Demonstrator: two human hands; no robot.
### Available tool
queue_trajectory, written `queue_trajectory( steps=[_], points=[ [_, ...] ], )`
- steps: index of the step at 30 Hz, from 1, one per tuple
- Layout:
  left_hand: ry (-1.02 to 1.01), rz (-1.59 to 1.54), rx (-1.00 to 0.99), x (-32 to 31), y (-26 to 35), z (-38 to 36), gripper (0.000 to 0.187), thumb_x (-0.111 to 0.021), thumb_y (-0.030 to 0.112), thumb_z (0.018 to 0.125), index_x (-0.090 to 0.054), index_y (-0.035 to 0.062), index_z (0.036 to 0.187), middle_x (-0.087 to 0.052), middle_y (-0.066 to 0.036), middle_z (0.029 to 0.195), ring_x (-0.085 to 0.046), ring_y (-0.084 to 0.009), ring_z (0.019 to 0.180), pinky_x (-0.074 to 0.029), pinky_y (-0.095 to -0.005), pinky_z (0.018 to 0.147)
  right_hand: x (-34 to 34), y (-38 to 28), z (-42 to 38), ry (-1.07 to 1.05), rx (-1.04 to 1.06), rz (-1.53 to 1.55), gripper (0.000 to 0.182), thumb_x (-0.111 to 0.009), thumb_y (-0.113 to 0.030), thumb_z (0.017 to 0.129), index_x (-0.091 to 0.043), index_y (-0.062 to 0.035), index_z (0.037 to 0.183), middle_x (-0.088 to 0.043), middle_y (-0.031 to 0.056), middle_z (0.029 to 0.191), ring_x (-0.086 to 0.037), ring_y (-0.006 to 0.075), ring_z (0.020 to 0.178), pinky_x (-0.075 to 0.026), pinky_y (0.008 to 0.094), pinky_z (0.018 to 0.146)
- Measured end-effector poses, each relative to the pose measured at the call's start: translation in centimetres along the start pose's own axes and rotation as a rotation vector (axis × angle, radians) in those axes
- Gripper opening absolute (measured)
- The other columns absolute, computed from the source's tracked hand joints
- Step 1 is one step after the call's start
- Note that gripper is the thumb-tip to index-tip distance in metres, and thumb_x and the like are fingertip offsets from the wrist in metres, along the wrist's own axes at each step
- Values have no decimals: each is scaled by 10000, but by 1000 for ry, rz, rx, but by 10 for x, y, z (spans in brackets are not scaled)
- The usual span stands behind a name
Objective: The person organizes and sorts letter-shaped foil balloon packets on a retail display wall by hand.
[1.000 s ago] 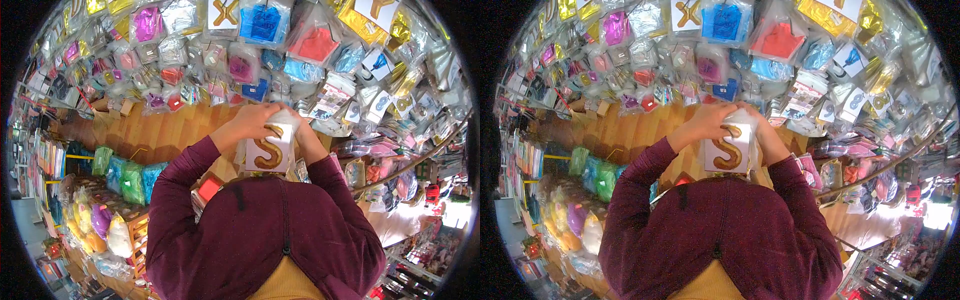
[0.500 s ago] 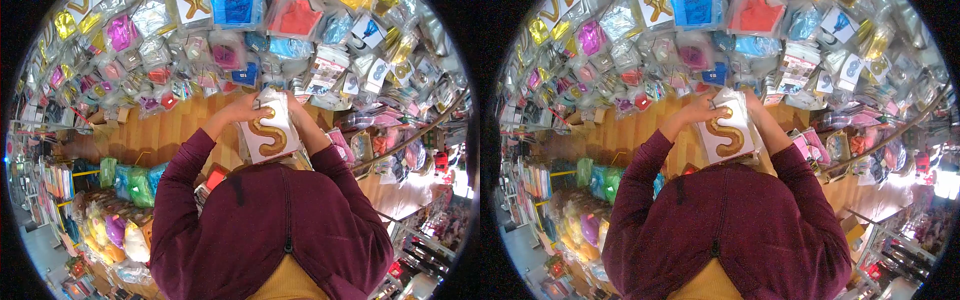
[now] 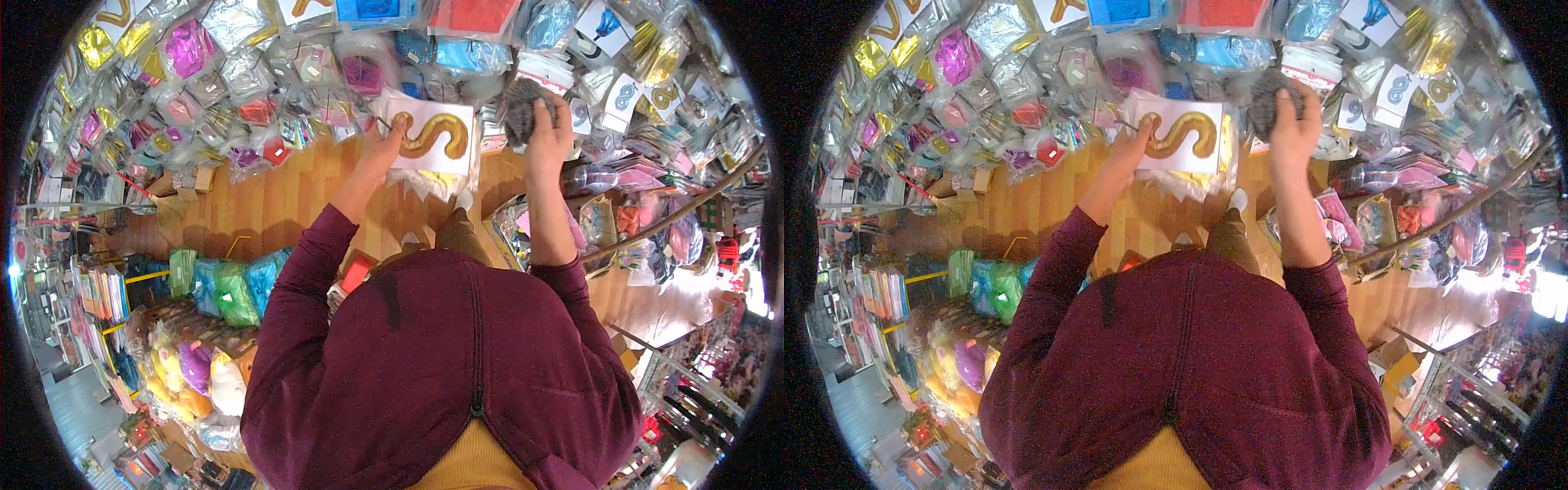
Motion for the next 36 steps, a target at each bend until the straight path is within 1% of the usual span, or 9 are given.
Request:
queue_trajectory(
  steps=[3,5,6,9,18,22,24,29,36],
  points=[
    [90,-135,-81,-24,18,-14,405,-589,244,815,-435,34,1124,-536,-51,1019,-510,-135,922,-418,-285,788,-26,-24,-37,-240,346,-185,300,-482,-64,816,-478,-10,1110,-534,100,1060,-491,187,985,-364,296,875],
    [73,-352,-36,-34,19,-15,333,-562,198,832,-444,41,1102,-539,-48,997,-520,-126,889,-447,-278,735,-47,-5,-61,-481,480,-363,384,-501,-33,781,-442,-19,1160,-471,160,1162,-416,306,1127,-312,353,943],
    [-40,-396,-159,-34,7,-11,313,-525,217,853,-442,38,1096,-538,-59,1007,-532,-138,881,-467,-284,707,-56,18,-74,-578,608,-494,528,-520,28,667,-419,-19,1183,-408,194,1217,-353,353,1159,-299,419,953],
    [84,-546,58,-42,24,-32,311,-481,258,874,-456,23,1077,-537,-74,1026,-540,-154,894,-469,-289,709,-58,40,-88,-764,640,-784,530,-474,-110,715,-375,-20,1228,-360,180,1277,-298,336,1212,-211,436,1010],
    [5,-621,-42,-54,6,-47,465,-520,352,844,-446,-4,1135,-497,-81,1108,-503,-146,971,-442,-311,793,-43,50,-32,-431,636,-764,550,-475,34,662,-386,29,1205,-389,228,1236,-306,379,1193,-248,449,990],
    [-80,-614,58,-54,3,-44,497,-367,408,892,-339,31,1214,-442,-122,1170,-468,-231,1067,-428,-406,865,-41,48,-36,-475,661,-767,544,-461,49,664,-384,34,1202,-411,235,1207,-321,400,1172,-258,437,986],
    [1,-655,75,-59,22,-55,534,-433,437,862,-397,-4,1161,-482,-86,1119,-512,-173,967,-440,-316,809,-49,43,-69,-606,674,-670,548,-488,-47,698,-360,12,1228,-385,206,1242,-326,346,1192,-243,462,985],
    [-70,-672,36,-53,24,-58,552,-353,501,866,-391,52,1187,-477,-80,1135,-490,-168,997,-423,-309,825,-51,24,-100,-768,602,-550,620,-514,-89,699,-295,5,1271,-348,193,1275,-310,337,1206,-227,462,995],
    [-168,-649,42,-60,26,-49,544,-304,487,879,-314,79,1240,-432,-71,1202,-444,-212,1093,-378,-363,918,-52,29,-34,-434,633,-685,585,-556,-60,692,-346,-2,1235,-389,206,1241,-320,342,1197,-241,466,985]
  ],
)
Point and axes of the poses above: each hand's wrist, its own z-axis towards the middle knuckle, its own x-axis out of the back of the hand, y = z × x, the point moved 1 cm from there along z, towards the middle knuckle
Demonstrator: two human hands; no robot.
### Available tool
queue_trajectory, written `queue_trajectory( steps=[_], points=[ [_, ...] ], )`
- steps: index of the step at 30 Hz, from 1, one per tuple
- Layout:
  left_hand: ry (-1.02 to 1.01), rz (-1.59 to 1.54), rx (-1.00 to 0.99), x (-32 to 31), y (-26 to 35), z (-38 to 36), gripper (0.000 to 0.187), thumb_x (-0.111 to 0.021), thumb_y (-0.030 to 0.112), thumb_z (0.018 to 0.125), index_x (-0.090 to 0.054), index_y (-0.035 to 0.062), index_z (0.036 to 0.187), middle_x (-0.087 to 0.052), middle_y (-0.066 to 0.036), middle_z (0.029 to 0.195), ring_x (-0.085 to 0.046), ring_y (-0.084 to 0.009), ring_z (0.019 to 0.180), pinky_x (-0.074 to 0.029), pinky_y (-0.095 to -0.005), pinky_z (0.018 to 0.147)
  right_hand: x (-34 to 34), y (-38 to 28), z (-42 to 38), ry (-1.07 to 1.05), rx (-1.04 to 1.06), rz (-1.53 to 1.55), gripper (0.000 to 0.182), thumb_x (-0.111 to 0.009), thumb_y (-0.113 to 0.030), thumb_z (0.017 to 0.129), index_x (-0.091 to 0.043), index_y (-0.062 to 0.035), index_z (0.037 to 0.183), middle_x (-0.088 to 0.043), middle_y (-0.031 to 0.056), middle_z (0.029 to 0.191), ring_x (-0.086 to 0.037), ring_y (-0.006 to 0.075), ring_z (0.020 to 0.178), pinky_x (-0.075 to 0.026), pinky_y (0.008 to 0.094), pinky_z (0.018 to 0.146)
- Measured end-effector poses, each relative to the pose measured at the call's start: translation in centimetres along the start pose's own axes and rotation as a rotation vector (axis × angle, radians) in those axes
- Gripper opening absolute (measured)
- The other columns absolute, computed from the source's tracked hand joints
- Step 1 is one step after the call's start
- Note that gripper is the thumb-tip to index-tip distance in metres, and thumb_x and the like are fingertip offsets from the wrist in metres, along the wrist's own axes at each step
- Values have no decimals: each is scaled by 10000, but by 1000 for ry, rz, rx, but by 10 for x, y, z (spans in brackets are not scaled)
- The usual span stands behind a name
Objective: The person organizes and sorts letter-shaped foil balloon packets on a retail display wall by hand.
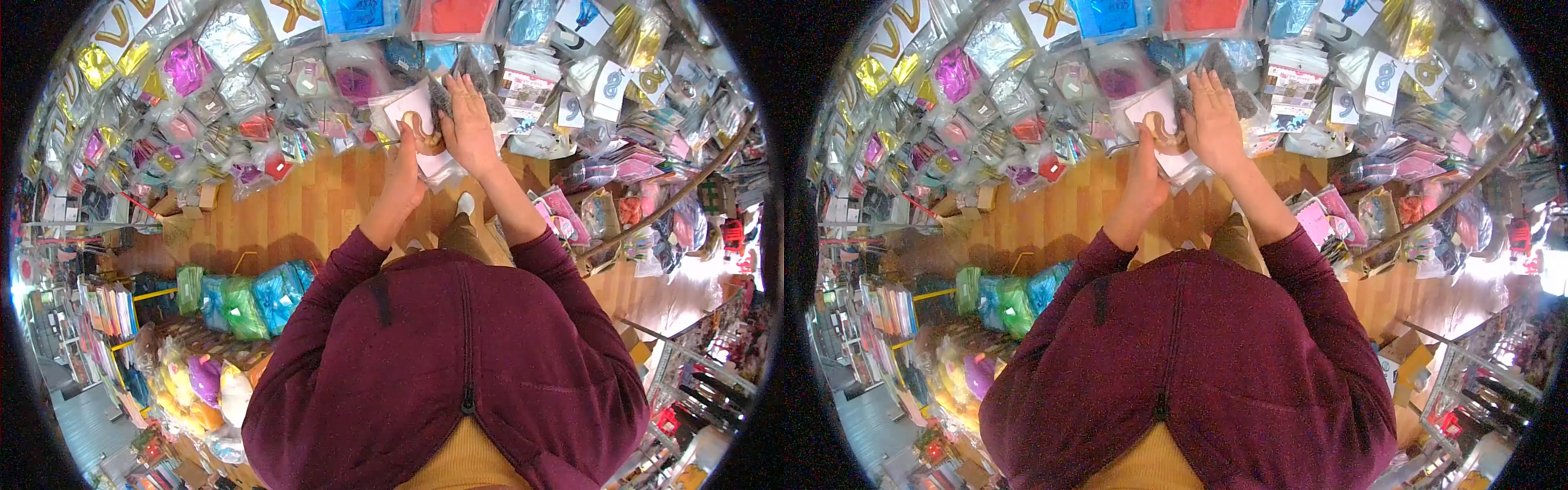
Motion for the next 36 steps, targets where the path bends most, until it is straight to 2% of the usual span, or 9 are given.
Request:
queue_trajectory(
  steps=[7,8,11,16,22,23,25,32,36],
  points=[
    [-35,-8,13,19,3,-4,588,-271,536,865,-333,90,1243,-415,-80,1222,-426,-199,1106,-369,-355,922,-4,-49,-36,-246,177,169,632,-537,-43,657,-330,-3,1252,-364,177,1273,-334,319,1195,-252,450,986],
    [39,-42,13,20,2,-4,548,-320,509,870,-392,69,1187,-477,-70,1144,-492,-183,1017,-417,-324,854,-4,-51,-36,-274,167,215,632,-535,-48,660,-327,-1,1255,-350,169,1287,-327,314,1201,-246,449,991],
    [125,21,35,20,2,-1,569,-316,509,871,-364,50,1204,-467,-90,1153,-491,-192,1023,-424,-322,843,2,-43,-19,-250,154,84,632,-523,-28,672,-307,7,1266,-342,167,1292,-273,308,1238,-222,446,1002],
    [-73,13,-125,18,4,-3,532,-316,445,892,-296,47,1245,-422,-92,1203,-480,-208,1052,-430,-352,864,0,-11,5,-114,34,28,576,-519,-21,723,-315,-3,1261,-375,179,1263,-301,316,1219,-234,448,995],
    [11,87,-28,23,22,-7,549,-289,459,893,-297,35,1242,-428,-99,1194,-475,-205,1058,-434,-343,853,-3,-40,2,-235,184,333,652,-525,29,681,-270,9,1281,-337,175,1300,-337,337,1186,-237,446,997],
    [17,85,-29,25,26,-9,549,-289,459,893,-297,35,1242,-428,-99,1194,-475,-205,1058,-434,-343,853,-4,-49,2,-242,294,369,654,-538,-1,689,-273,-25,1287,-403,186,1236,-421,342,1097,-295,451,965],
    [6,131,38,28,34,-10,573,-259,483,889,-292,39,1250,-429,-99,1197,-464,-197,1070,-430,-334,854,-7,-56,6,-284,280,502,666,-537,-3,690,-258,-27,1294,-426,188,1208,-444,348,1063,-313,441,954],
    [31,111,-41,21,39,-15,581,-241,497,887,-277,57,1264,-414,-113,1213,-459,-201,1081,-433,-341,846,-3,-65,16,-361,341,364,671,-528,25,658,-283,-4,1282,-423,172,1217,-429,333,1096,-310,418,957],
    [-13,52,-80,36,31,-4,575,-273,493,883,-277,62,1262,-405,-125,1219,-477,-219,1064,-444,-361,840,-5,-58,20,-216,285,177,624,-515,-3,688,-290,13,1270,-406,176,1232,-404,326,1126,-309,411,960]
  ],
)
Point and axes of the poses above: each hand's wrist, its own z-axis towards the middle knuckle, its own x-axis out of the back of the hand, y = z × x, the point moved 1 cm from there along z, towards the middle knuckle
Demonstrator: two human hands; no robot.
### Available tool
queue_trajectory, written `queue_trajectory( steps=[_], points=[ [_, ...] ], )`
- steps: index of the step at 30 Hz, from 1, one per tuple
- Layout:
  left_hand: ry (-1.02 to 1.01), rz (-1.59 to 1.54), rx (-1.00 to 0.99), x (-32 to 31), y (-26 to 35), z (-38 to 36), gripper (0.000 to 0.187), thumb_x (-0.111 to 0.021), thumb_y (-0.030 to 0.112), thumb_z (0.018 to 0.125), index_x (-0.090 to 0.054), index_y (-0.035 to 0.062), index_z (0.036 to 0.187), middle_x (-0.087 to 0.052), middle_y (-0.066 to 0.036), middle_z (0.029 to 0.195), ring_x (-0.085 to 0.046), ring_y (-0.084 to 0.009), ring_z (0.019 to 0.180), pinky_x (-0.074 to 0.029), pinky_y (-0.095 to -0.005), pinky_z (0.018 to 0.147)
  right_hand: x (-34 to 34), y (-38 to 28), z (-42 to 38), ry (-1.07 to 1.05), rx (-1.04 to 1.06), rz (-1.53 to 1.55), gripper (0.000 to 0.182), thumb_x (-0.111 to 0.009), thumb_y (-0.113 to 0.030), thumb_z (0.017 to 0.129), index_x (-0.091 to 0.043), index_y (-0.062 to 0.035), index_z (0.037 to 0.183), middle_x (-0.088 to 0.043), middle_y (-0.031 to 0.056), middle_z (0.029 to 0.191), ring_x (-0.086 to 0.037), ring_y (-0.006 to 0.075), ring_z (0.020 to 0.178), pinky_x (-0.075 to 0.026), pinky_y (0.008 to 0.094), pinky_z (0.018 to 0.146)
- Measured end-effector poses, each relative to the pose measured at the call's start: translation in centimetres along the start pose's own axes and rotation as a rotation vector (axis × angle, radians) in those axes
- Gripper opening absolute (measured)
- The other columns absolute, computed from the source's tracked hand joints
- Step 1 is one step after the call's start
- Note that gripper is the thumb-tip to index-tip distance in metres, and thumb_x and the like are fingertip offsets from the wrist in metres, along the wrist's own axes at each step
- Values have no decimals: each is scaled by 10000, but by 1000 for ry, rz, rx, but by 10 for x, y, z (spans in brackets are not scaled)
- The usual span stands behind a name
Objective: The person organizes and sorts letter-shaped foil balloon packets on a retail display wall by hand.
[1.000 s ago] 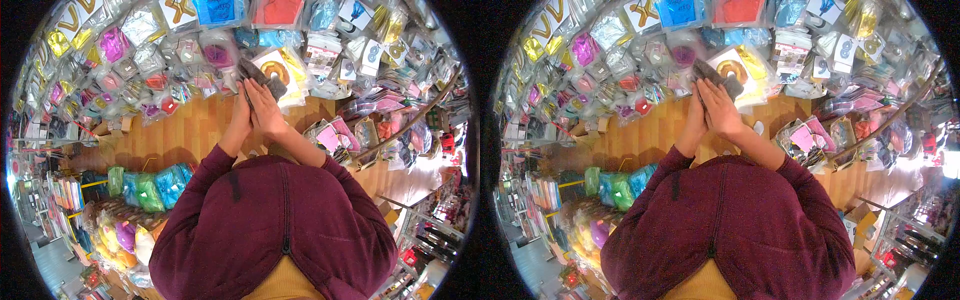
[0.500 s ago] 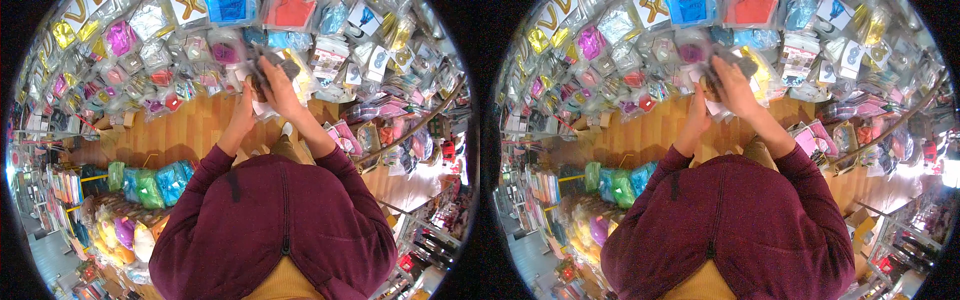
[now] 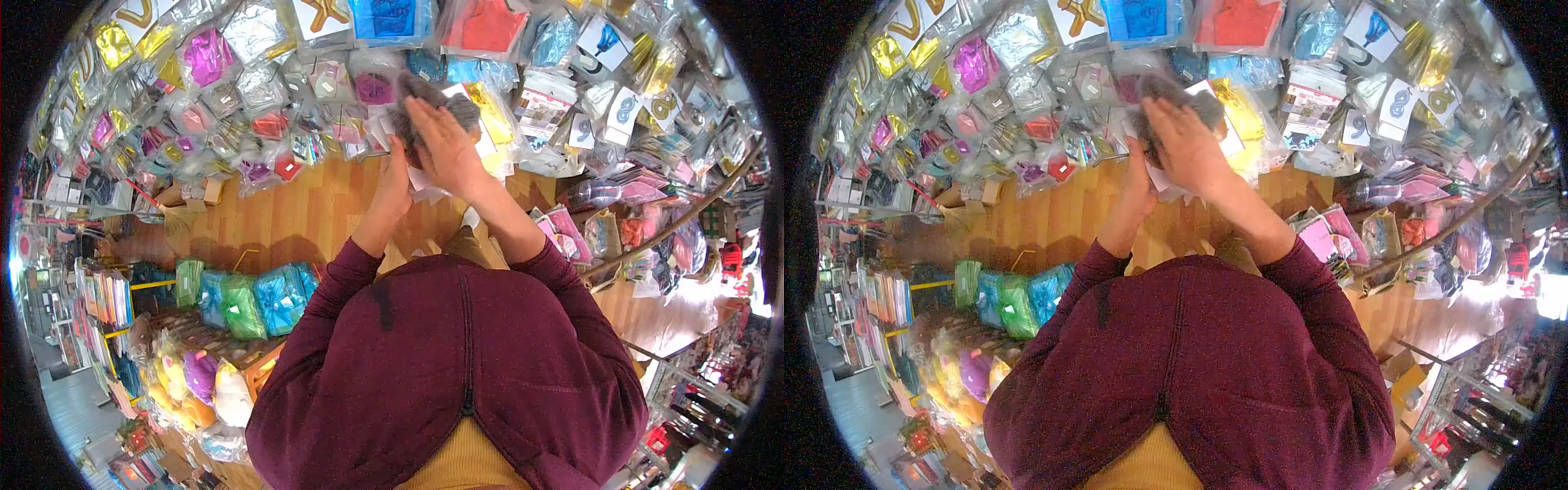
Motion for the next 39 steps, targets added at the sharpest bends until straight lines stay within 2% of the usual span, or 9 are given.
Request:
queue_trajectory(
  steps=[6,16,21,23,24,28,33,35,39],
  points=[
    [-16,-61,-16,-1,-4,2,579,-309,484,875,-278,44,1251,-423,-152,1192,-503,-254,1032,-458,-395,843,9,35,-7,105,-222,-107,581,-505,1,727,-274,39,1258,-408,280,1179,-401,385,1106,-331,402,939],
    [33,-103,-59,-4,-4,-2,623,-256,538,863,-304,39,1233,-447,-146,1171,-518,-261,1008,-451,-403,840,5,14,-45,103,-283,-24,578,-505,48,671,-342,26,1225,-449,256,1146,-438,382,1064,-379,386,894],
    [36,-121,-26,0,2,7,697,-211,612,832,-344,49,1220,-470,-125,1159,-498,-250,1031,-410,-392,886,-8,-12,-73,20,-178,199,595,-525,47,624,-394,5,1203,-489,215,1119,-476,352,1031,-403,373,871],
    [45,-189,80,6,1,11,718,-260,640,807,-413,30,1150,-528,-113,1048,-552,-223,918,-461,-346,794,-13,-20,-70,31,-103,209,630,-573,7,621,-374,-4,1218,-457,196,1170,-459,330,1069,-385,399,907],
    [78,-78,64,6,4,11,705,-270,654,797,-466,35,1070,-554,-86,943,-561,-196,841,-472,-320,731,-12,-25,-67,-4,-77,224,628,-577,0,626,-372,-3,1220,-455,191,1175,-455,327,1076,-376,405,919],
    [53,-7,-8,-6,15,4,667,-262,645,807,-475,47,1012,-539,-63,870,-551,-177,773,-474,-317,686,-9,-30,-57,-67,-40,222,629,-573,-13,651,-347,6,1238,-437,194,1195,-428,316,1110,-322,416,964],
    [71,-28,44,-15,16,0,687,-255,649,804,-455,58,1089,-537,-69,952,-544,-183,843,-465,-315,734,-10,-29,-55,-110,-81,177,627,-538,7,656,-328,23,1247,-438,203,1191,-405,317,1133,-302,424,974],
    [56,-52,73,-10,8,0,701,-247,659,798,-451,71,1120,-537,-66,982,-537,-182,881,-455,-311,766,-11,-24,-54,-25,-71,140,634,-519,20,646,-318,36,1247,-445,210,1181,-401,319,1138,-323,412,960],
    [-58,-91,-37,-16,4,-4,718,-235,657,799,-401,76,1187,-473,-102,1160,-473,-218,1057,-398,-355,881,-5,-2,-47,21,-83,54,618,-513,33,636,-343,36,1230,-444,222,1179,-414,330,1119,-351,386,939]
  ],
)
Point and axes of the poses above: each hand's wrist, its own z-axis towards the middle knuckle, its own x-axis out of the back of the hand, y = z × x, the point moved 1 cm from there along z, towards the middle knuckle
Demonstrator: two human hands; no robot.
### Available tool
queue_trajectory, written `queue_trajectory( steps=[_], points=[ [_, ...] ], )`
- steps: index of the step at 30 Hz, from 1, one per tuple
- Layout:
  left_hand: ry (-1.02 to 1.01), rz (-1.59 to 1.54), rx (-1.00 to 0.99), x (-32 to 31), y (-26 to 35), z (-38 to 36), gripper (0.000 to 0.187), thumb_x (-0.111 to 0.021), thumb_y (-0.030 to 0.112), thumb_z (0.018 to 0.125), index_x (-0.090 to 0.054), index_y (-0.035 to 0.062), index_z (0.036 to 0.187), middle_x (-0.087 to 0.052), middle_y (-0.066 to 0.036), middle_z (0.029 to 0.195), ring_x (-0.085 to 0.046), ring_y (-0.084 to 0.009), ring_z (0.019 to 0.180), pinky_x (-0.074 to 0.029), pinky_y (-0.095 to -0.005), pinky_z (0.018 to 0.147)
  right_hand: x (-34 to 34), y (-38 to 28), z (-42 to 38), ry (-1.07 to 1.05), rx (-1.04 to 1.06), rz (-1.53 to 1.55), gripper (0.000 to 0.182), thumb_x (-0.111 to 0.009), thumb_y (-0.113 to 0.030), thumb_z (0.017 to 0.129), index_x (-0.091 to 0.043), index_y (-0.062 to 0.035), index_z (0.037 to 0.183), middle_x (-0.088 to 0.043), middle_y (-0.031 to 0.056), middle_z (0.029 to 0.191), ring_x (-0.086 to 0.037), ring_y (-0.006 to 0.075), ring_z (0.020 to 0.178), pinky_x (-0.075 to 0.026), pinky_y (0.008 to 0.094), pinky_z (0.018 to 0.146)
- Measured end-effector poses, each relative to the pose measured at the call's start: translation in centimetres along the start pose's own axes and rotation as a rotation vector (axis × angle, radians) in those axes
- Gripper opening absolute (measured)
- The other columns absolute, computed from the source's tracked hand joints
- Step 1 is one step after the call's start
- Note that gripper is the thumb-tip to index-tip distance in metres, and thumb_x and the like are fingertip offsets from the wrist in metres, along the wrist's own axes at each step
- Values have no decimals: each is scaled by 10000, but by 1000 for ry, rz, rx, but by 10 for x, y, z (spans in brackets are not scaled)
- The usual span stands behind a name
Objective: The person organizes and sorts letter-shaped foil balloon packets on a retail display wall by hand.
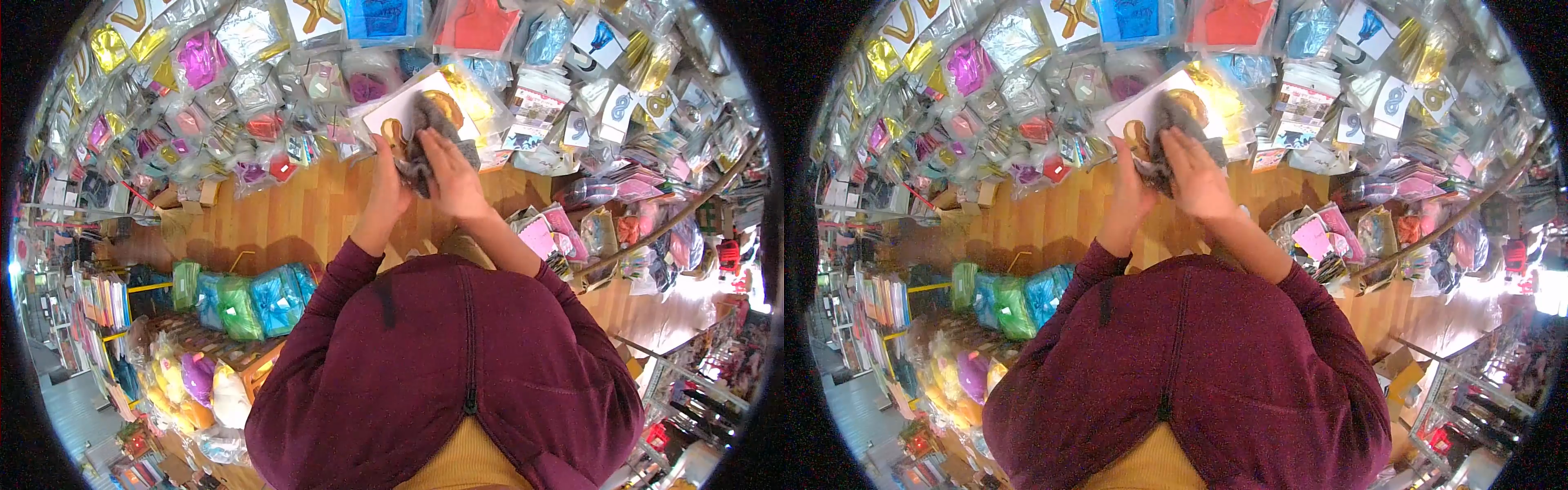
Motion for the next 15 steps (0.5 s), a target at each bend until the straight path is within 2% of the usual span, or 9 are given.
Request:
queue_trajectory(
  steps=[2,5,6,7,8,9,10,12,15],
  points=[
    [95,-50,46,2,-4,1,700,-237,630,816,-349,74,1226,-434,-118,1205,-444,-243,1097,-363,-402,924,4,16,-2,52,-165,-47,605,-481,71,612,-369,34,1205,-412,214,1217,-396,344,1135,-328,376,951],
    [111,-30,6,13,-7,3,657,-252,586,840,-295,80,1257,-410,-131,1227,-433,-266,1114,-364,-442,931,13,54,-16,158,-356,-36,456,-496,50,674,-460,-4,1125,-521,228,1055,-488,375,1015,-397,364,865],
    [171,-10,33,17,-7,3,647,-257,575,845,-280,83,1264,-403,-134,1232,-430,-269,1118,-365,-445,932,17,68,-23,241,-527,94,360,-515,12,721,-493,-5,1080,-571,207,949,-547,355,916,-423,345,810],
    [188,-12,21,22,-6,0,635,-263,567,849,-285,87,1263,-403,-129,1236,-435,-266,1118,-379,-436,921,23,87,-34,323,-483,57,296,-508,-3,765,-504,5,1061,-597,160,930,-576,278,849,-439,313,764],
    [191,-12,18,28,-6,-1,635,-263,567,849,-285,87,1263,-403,-129,1236,-435,-266,1118,-379,-436,921,24,107,-49,416,-681,374,262,-520,-20,767,-521,21,1026,-602,157,897,-577,241,839,-443,307,704],
    [227,-7,22,36,-8,-3,631,-264,563,852,-283,86,1264,-402,-125,1237,-439,-262,1115,-379,-431,922,29,116,-56,567,-829,826,249,-489,8,789,-516,33,1036,-596,120,926,-574,200,839,-456,312,716],
    [262,-4,31,40,-8,-6,627,-265,558,855,-282,85,1265,-402,-122,1239,-442,-259,1112,-380,-425,924,40,114,-59,687,-906,1148,243,-441,-3,816,-506,32,1048,-576,119,977,-573,211,844,-466,331,747],
    [240,-23,21,47,-9,-12,618,-266,551,858,-282,87,1266,-408,-114,1236,-446,-254,1110,-380,-423,924,54,125,-73,717,-1010,1413,264,-385,-72,846,-494,32,1063,-562,137,1015,-557,243,889,-448,363,807],
    [264,-64,27,53,-13,-16,559,-324,478,879,-289,54,1242,-428,-129,1198,-489,-254,1055,-431,-402,873,66,118,-76,791,-1042,1586,304,-342,-134,858,-504,35,1053,-553,153,1037,-532,275,940,-412,381,858]
  ],
)
Point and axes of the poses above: each hand's wrist, its own z-axis towards the middle knuckle, its own x-axis out of the back of the hand, y = z × x, the point moved 1 cm from there along z, towards the middle knuckle
